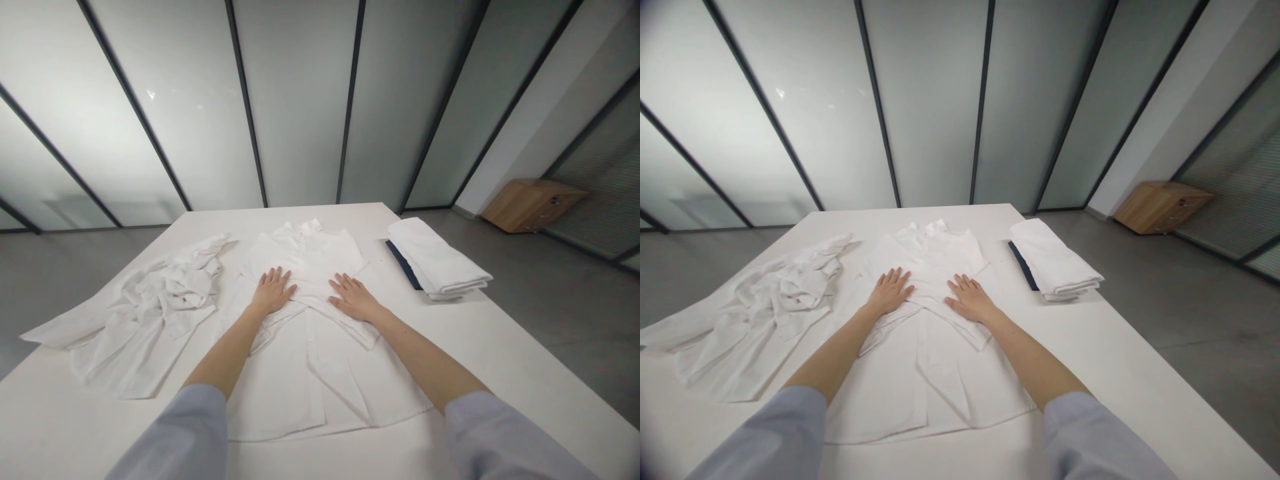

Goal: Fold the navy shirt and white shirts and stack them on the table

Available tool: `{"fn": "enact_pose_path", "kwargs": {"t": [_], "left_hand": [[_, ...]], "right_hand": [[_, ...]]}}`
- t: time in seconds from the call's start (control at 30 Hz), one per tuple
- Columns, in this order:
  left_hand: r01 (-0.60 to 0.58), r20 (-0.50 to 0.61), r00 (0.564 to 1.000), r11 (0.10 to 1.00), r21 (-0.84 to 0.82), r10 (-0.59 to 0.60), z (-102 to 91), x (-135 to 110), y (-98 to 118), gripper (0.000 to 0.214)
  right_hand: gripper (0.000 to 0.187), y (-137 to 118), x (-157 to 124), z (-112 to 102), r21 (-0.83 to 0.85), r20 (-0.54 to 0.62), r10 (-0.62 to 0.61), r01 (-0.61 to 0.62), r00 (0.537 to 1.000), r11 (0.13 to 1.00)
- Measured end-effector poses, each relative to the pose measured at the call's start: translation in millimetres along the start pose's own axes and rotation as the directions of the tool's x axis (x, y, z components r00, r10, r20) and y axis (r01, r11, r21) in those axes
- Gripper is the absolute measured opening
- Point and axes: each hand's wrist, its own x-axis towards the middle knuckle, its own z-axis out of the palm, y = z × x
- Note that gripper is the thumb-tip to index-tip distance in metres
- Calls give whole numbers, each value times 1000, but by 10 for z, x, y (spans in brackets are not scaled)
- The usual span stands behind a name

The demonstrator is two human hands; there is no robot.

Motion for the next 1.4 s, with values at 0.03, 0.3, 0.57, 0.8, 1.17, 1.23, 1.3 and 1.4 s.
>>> {"fn": "enact_pose_path", "kwargs": {"t": [0.03,0.3,0.57,0.8,1.17,1.23,1.3,1.4], "left_hand": [[3,-1,1000,1000,0,-3,-1,0,4,67],[2,-10,1000,1000,15,-2,16,2,-5,67],[1,18,1000,1000,19,-1,4,-48,50,72],[-47,19,999,999,14,47,-19,-325,187,72],[67,-113,992,998,22,-64,-259,77,49,61],[115,-82,990,993,26,-112,-207,207,-24,64],[142,-21,990,989,29,-141,-137,277,-82,67],[163,41,985,986,40,-165,-57,290,-119,70]], "right_hand": [[66,0,1,2,4,0,2,-2,1000,1000],[69,5,10,31,5,-10,40,-40,999,999],[73,-19,-38,3,-9,35,69,-68,997,998],[68,-56,-340,-33,-25,20,76,-76,997,997],[49,40,245,-421,-54,-61,112,-115,992,992],[52,83,358,-323,-52,-73,142,-146,987,988],[56,131,415,-204,-50,-51,186,-188,981,981],[61,185,426,-78,-53,-5,244,-244,970,968]]}}
